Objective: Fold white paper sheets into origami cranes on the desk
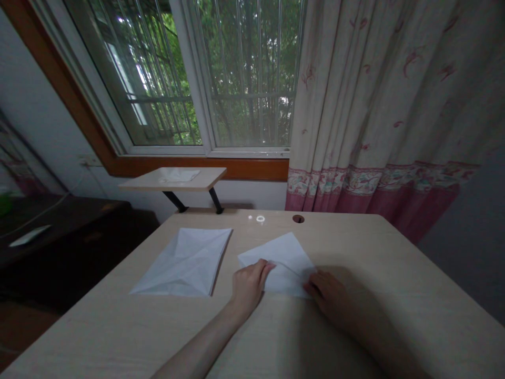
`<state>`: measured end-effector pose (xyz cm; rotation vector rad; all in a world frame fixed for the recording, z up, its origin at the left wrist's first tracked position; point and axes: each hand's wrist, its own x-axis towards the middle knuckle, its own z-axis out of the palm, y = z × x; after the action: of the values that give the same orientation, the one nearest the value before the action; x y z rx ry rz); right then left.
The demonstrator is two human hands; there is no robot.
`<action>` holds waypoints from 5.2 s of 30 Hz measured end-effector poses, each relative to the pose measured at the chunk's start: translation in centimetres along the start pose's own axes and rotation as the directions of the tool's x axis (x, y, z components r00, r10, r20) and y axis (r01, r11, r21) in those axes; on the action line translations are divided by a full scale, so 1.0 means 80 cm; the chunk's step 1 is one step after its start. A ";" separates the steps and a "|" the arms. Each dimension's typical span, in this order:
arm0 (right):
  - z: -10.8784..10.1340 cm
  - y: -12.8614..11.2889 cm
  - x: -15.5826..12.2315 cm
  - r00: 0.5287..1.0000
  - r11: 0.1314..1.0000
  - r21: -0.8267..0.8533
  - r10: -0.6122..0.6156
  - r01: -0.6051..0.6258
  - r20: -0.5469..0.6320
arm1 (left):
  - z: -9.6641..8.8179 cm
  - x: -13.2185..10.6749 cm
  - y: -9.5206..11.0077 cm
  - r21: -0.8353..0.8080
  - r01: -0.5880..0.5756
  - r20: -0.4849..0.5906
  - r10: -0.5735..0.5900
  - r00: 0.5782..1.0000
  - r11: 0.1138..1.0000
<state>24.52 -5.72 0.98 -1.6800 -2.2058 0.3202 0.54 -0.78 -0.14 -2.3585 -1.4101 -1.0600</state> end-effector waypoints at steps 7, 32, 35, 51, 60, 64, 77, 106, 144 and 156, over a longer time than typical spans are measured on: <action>-0.004 -0.005 0.002 1.000 1.000 -0.027 0.007 -0.006 0.026 | -0.012 0.007 0.002 -0.019 -0.007 -0.049 0.006 0.999 1.000; 0.023 -0.013 -0.005 0.987 0.959 0.284 0.062 -0.017 -0.151 | -0.009 0.001 0.014 -0.116 -0.406 0.174 0.421 0.890 0.906; 0.021 -0.012 -0.004 0.982 0.960 0.279 0.051 0.001 -0.180 | -0.007 0.000 0.013 -0.124 -0.389 0.173 0.405 0.898 0.913; 0.029 0.007 -0.004 0.969 0.977 0.090 -0.175 0.192 -0.174 | -0.009 -0.001 0.013 -0.204 -0.335 0.132 0.364 0.922 0.920; 0.043 0.008 -0.008 0.938 0.950 -0.076 -0.311 0.303 -0.154 | -0.007 -0.003 0.009 -0.237 -0.316 0.170 0.359 0.918 0.919; 0.031 -0.003 -0.002 0.951 0.954 -0.146 -0.282 0.264 -0.128 | -0.007 0.000 0.006 -0.211 -0.329 0.189 0.368 0.910 0.921; 0.029 -0.010 0.008 0.940 0.948 -0.181 -0.294 0.263 -0.174 | -0.004 0.002 0.002 -0.110 -0.262 0.197 0.279 0.940 0.959; 0.012 -0.015 -0.004 0.934 0.902 -0.342 -0.327 0.263 -0.145 | -0.006 0.006 0.001 -0.296 -0.228 0.363 0.330 0.872 0.928; 0.039 0.000 0.014 0.983 0.996 -0.075 -0.060 0.047 -0.176 | -0.015 0.008 0.005 -0.302 -0.204 0.338 0.305 0.890 0.931; 0.031 -0.008 0.015 0.986 0.996 -0.076 -0.047 0.035 -0.162 | -0.015 0.008 0.006 -0.285 -0.185 0.326 0.277 0.904 0.940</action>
<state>22.67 -4.63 -0.87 -1.6334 -2.1506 0.0881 0.54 -1.19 1.20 -2.9391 -1.1011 -0.8047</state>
